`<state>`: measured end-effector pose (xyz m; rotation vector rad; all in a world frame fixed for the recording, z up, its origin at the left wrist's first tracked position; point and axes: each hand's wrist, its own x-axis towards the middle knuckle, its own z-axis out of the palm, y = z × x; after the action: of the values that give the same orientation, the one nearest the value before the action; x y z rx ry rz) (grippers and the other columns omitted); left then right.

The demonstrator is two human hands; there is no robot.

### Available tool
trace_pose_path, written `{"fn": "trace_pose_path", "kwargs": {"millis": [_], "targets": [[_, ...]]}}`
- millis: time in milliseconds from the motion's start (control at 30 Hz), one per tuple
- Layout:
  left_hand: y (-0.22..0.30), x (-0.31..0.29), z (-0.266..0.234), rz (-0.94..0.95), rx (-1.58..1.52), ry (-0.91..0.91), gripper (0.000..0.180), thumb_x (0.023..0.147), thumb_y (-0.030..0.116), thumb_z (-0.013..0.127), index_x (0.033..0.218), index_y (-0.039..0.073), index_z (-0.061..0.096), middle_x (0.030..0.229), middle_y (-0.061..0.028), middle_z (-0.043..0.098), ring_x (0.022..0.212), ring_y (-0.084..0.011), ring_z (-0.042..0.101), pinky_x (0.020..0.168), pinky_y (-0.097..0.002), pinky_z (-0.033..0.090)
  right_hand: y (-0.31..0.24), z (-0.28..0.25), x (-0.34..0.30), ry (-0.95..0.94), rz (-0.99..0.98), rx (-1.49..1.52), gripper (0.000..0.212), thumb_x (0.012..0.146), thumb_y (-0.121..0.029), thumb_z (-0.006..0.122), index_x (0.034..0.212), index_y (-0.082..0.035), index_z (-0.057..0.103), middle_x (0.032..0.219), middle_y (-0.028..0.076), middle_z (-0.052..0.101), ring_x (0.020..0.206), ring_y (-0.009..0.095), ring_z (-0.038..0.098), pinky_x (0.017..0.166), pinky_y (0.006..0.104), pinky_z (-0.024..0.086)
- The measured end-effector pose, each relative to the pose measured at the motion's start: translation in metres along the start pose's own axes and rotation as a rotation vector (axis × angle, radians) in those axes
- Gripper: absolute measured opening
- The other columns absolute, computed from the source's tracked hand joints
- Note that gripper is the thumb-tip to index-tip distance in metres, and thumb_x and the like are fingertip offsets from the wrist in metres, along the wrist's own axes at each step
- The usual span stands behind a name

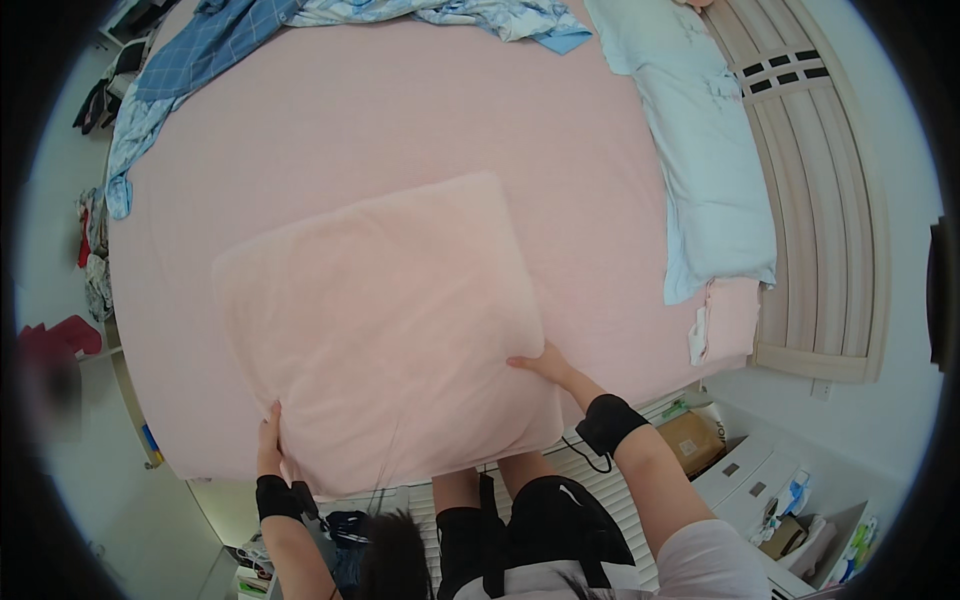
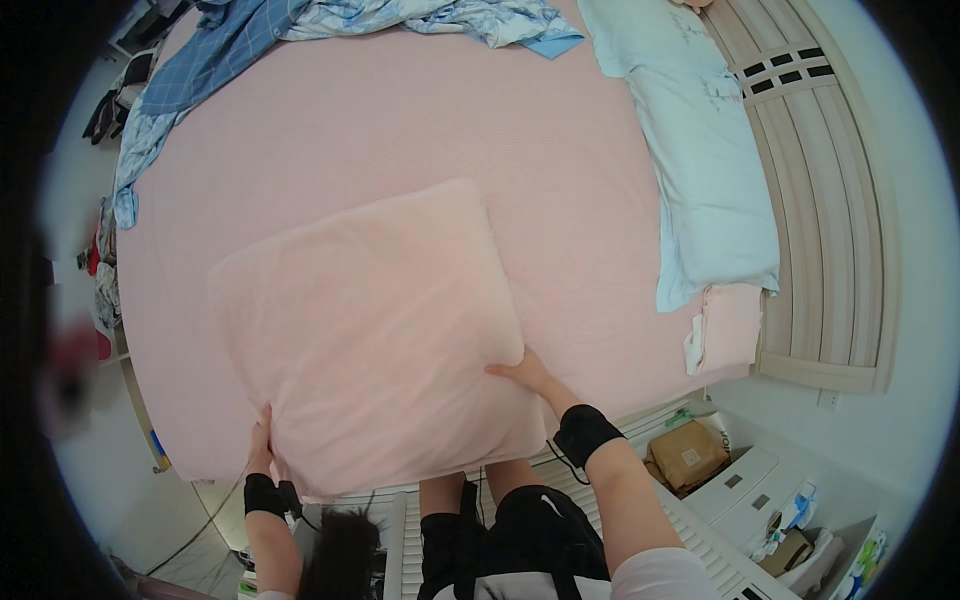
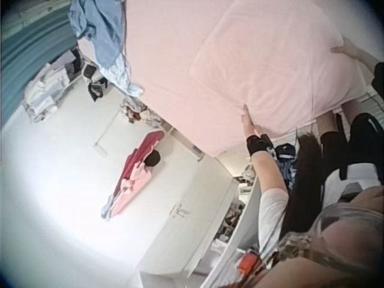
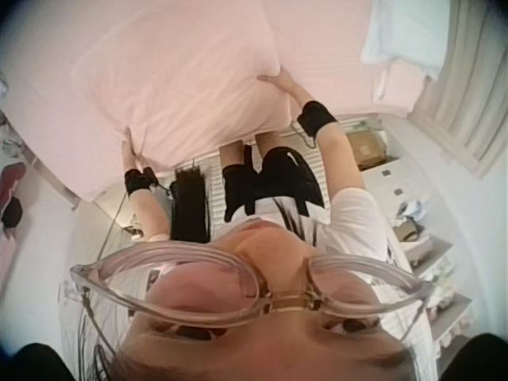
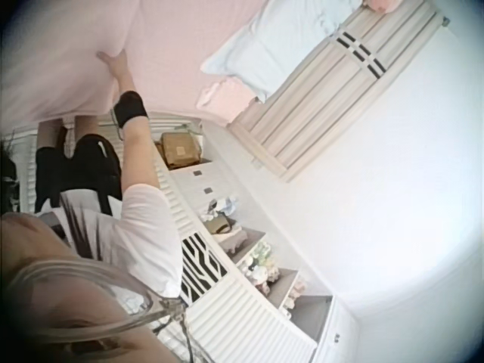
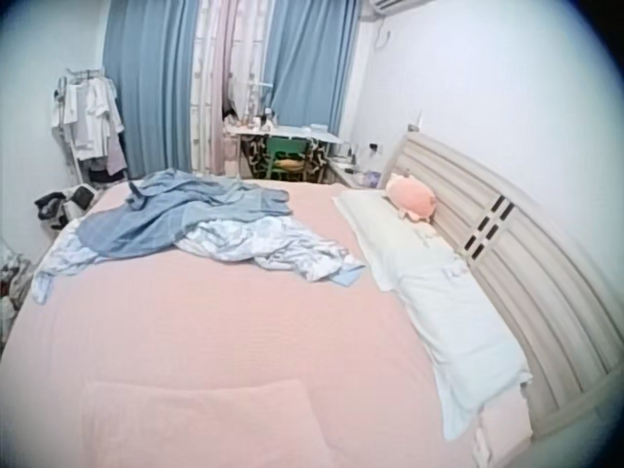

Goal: The person folds a pink blanket on a bed, smooths it with their hands, and then folds a white shirt and a pair of white shorts on the same bed.

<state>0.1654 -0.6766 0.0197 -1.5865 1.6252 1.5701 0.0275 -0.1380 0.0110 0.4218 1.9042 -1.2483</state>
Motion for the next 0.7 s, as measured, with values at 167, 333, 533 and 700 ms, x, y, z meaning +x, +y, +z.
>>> {"fn": "trace_pose_path", "kwargs": {"millis": [167,333,533,700], "targets": [[-0.001,0.003,-0.021,-0.012,-0.131,-0.286,0.071,0.075,0.041,0.066,0.122,-0.007,0.042,0.118,-0.0134,0.051,0.106,-0.0238,0.050,0.089,-0.0325,0.042,0.000,0.005,0.001,0.048,-0.037,0.016,0.075,0.062,-0.032,0.078,0.120,0.003,0.044,0.112,0.017,0.056,0.105,0.027,0.053,0.087,0.0340,0.043],[0.012,-0.005,-0.019,-0.065,-0.044,-0.326,0.067,0.075,0.033,0.068,0.123,-0.005,0.042,0.121,-0.0138,0.048,0.112,-0.0229,0.046,0.093,-0.0321,0.039,0.007,-0.001,0.003,0.127,-0.034,-0.172,0.078,0.061,-0.035,0.078,0.114,0.009,0.043,0.107,0.021,0.056,0.104,0.028,0.053,0.085,0.0341,0.044],[0.006,-0.045,0.021,0.490,0.241,0.170,0.054,0.070,0.029,0.069,0.108,-0.006,0.053,0.095,-0.0174,0.062,0.086,-0.0294,0.060,0.076,-0.0358,0.046,-0.081,0.030,0.004,0.307,0.037,-0.967,0.080,0.061,-0.034,0.077,0.110,0.016,0.039,0.112,0.027,0.048,0.103,0.033,0.051,0.084,0.0379,0.045],[0.024,-0.112,0.077,0.575,0.501,0.470,0.048,0.065,0.029,0.068,0.095,-0.006,0.054,0.083,-0.0218,0.059,0.079,-0.0392,0.056,0.072,-0.0420,0.045,-0.172,0.105,-0.003,-0.093,-0.404,-0.493,0.079,0.071,-0.032,0.069,0.122,0.013,0.029,0.116,0.026,0.046,0.109,0.035,0.047,0.089,0.0383,0.041]]}}
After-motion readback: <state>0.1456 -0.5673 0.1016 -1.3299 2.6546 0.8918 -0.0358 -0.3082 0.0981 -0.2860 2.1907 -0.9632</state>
